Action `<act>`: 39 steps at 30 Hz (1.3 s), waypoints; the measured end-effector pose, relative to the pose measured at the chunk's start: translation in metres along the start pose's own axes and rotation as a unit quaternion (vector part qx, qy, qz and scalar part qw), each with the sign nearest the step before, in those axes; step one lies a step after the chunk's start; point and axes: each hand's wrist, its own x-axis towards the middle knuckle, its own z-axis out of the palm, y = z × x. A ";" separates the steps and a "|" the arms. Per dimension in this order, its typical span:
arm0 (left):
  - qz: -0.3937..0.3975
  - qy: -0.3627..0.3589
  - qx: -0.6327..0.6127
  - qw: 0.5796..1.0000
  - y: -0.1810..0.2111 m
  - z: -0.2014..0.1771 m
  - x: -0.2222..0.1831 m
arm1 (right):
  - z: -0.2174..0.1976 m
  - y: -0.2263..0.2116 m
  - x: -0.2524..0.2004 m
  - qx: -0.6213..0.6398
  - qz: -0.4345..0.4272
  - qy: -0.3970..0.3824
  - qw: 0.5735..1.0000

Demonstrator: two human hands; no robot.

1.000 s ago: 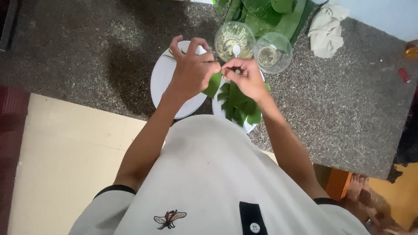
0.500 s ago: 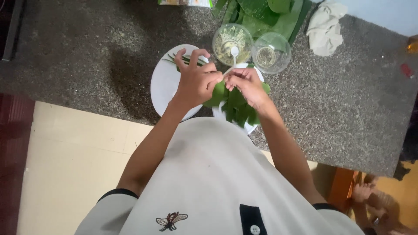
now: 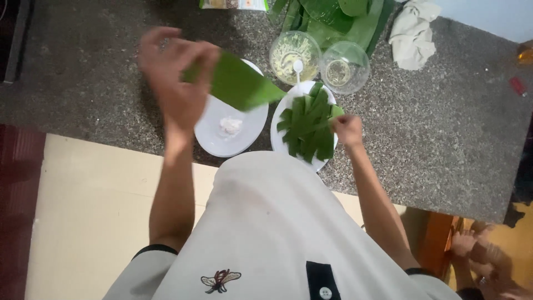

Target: Tearing banana leaves into uniform strips and organizing them on plates for food preparation.

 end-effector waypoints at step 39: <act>-0.130 -0.216 0.026 0.967 -0.012 0.047 -0.068 | 0.043 -0.169 -0.056 0.193 -0.473 -0.181 0.841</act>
